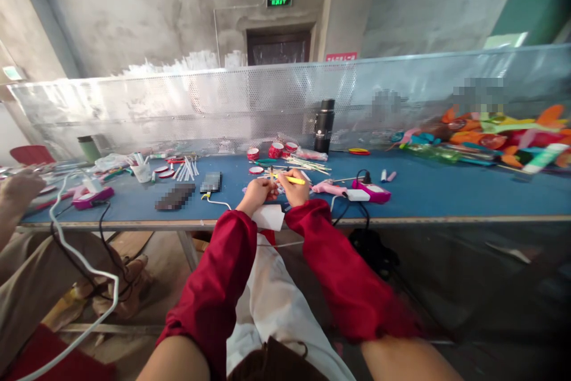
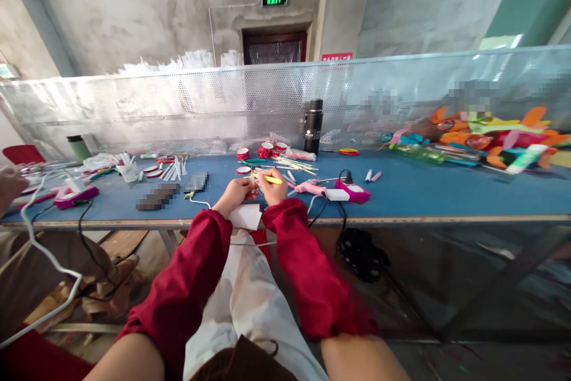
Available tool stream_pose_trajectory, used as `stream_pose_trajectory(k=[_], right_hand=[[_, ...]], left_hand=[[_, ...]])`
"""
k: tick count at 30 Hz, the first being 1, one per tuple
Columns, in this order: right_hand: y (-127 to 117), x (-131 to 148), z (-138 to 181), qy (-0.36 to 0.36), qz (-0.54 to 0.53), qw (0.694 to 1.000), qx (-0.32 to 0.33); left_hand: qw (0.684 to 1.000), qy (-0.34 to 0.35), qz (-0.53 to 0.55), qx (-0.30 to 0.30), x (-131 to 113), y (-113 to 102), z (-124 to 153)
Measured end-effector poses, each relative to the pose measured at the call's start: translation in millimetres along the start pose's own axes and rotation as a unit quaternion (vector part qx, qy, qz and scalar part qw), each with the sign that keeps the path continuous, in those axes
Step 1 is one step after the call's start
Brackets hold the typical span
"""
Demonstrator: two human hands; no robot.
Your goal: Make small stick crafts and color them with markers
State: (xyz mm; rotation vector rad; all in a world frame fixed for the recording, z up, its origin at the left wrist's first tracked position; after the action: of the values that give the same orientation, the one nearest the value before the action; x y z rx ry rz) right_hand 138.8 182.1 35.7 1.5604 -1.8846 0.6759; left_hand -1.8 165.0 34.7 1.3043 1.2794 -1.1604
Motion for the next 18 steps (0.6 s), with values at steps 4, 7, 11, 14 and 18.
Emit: stream_pose_trajectory(k=[4,7,11,14,18], right_hand=[[-1.9,-3.7,-0.7,0.013,-0.007,0.999,-0.038],[-1.3,-1.8,0.0,0.01,-0.017,1.0,-0.022],[-0.1,0.8,1.2,0.007,-0.013,1.0,0.005],[-1.0,-0.7,0.6,0.005,-0.001,1.0,-0.012],[-1.9,-2.7,-0.5,0.014,-0.013,0.999,-0.038]], left_hand=[[1.0,0.005,-0.004,0.002,-2.0,0.3,1.2],[1.0,-0.004,0.0,0.0,-2.9,0.8,2.4],[1.0,-0.007,0.003,0.002,-3.2,1.3,3.2],[1.0,-0.001,-0.001,0.0,-2.4,0.3,2.4],[1.0,0.002,-0.002,0.004,-0.9,-1.0,0.5]])
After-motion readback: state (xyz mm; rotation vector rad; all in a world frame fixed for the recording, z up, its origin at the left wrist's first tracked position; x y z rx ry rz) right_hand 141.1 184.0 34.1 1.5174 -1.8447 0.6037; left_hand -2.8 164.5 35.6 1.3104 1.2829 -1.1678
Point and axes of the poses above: each hand's wrist, its own z-axis away from the middle knuckle, its own y-axis out of the palm, x = y × z, the point moved 3 cm from there along -z, towards the middle knuckle, and after that the axes turned 1 degree about x, right-handed, at the moved point
